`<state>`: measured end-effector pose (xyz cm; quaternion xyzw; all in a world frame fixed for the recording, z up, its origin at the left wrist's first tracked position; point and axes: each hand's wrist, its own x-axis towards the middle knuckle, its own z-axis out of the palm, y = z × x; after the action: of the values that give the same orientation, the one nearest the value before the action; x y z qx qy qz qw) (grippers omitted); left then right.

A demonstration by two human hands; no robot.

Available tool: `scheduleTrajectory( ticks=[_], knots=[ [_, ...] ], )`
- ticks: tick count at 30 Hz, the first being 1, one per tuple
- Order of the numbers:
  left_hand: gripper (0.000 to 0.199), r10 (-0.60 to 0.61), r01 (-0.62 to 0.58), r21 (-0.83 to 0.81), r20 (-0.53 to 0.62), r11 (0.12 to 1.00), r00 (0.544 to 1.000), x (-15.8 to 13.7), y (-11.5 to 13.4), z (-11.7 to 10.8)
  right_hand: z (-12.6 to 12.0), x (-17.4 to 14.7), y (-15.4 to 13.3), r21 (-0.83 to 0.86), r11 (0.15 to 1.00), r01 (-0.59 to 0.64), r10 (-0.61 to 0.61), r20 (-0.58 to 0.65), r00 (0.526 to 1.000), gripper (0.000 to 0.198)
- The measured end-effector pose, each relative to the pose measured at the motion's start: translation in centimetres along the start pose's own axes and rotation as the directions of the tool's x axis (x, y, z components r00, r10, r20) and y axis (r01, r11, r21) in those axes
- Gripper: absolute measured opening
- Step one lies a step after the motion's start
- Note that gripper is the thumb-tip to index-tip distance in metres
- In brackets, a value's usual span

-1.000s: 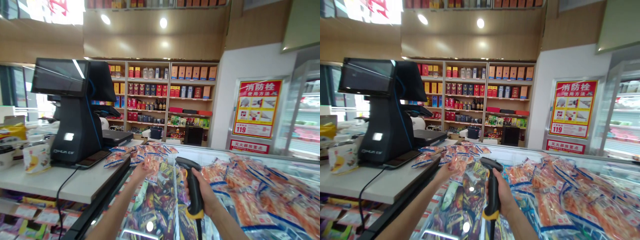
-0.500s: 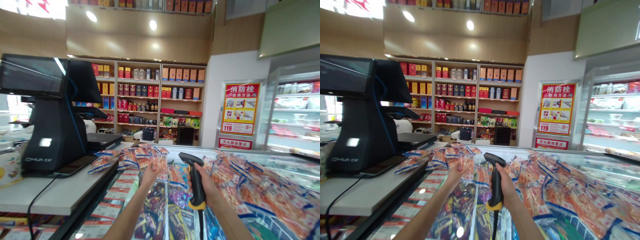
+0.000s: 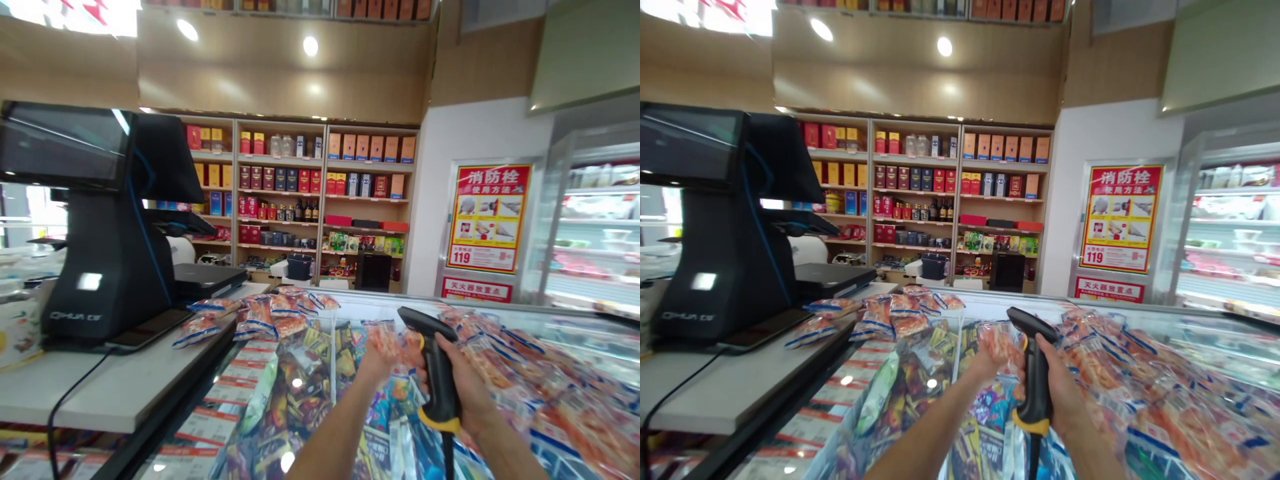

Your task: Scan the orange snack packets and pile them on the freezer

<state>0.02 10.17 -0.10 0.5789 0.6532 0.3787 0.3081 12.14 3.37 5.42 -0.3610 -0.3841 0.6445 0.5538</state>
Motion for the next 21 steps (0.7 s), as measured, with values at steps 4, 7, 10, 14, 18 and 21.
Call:
scheduleTrajectory(
  ticks=[4, 7, 10, 14, 18, 21],
  knots=[
    [0.056, 0.023, -0.009, 0.082, -0.169, 0.997, 0.985, 0.1, -1.2, -4.1, 1.2, 0.1, 0.2, 0.006, 0.998, -0.061, 0.060, 0.074, 0.995, 0.024],
    [0.054, 0.011, 0.073, 0.187, -0.414, 0.980, 0.910, 0.0, -4.6, -11.7, 2.7, 0.2, 1.2, -0.006, 0.995, -0.100, 0.100, 0.074, 0.992, 0.025],
    [0.050, -0.008, 0.217, 0.266, -0.615, 0.939, 0.788, -1.1, -9.1, -18.9, 4.3, 0.5, 2.8, -0.004, 0.992, -0.129, 0.128, 0.102, 0.987, 0.025],
    [0.053, -0.074, 0.385, 0.309, -0.689, 0.870, 0.721, -2.5, -14.0, -23.3, 6.2, 0.8, 4.7, -0.001, 0.992, -0.125, 0.123, 0.153, 0.981, 0.024],
    [0.052, -0.061, 0.402, 0.386, -0.653, 0.830, 0.755, -1.8, -15.9, -23.3, 7.2, 0.8, 5.5, -0.023, 0.985, -0.174, 0.175, 0.144, 0.974, 0.026],
    [0.048, -0.027, 0.367, 0.443, -0.608, 0.818, 0.794, -0.9, -15.9, -23.0, 7.2, 0.7, 5.6, -0.050, 0.979, -0.196, 0.201, 0.134, 0.970, 0.028]
  ],
)
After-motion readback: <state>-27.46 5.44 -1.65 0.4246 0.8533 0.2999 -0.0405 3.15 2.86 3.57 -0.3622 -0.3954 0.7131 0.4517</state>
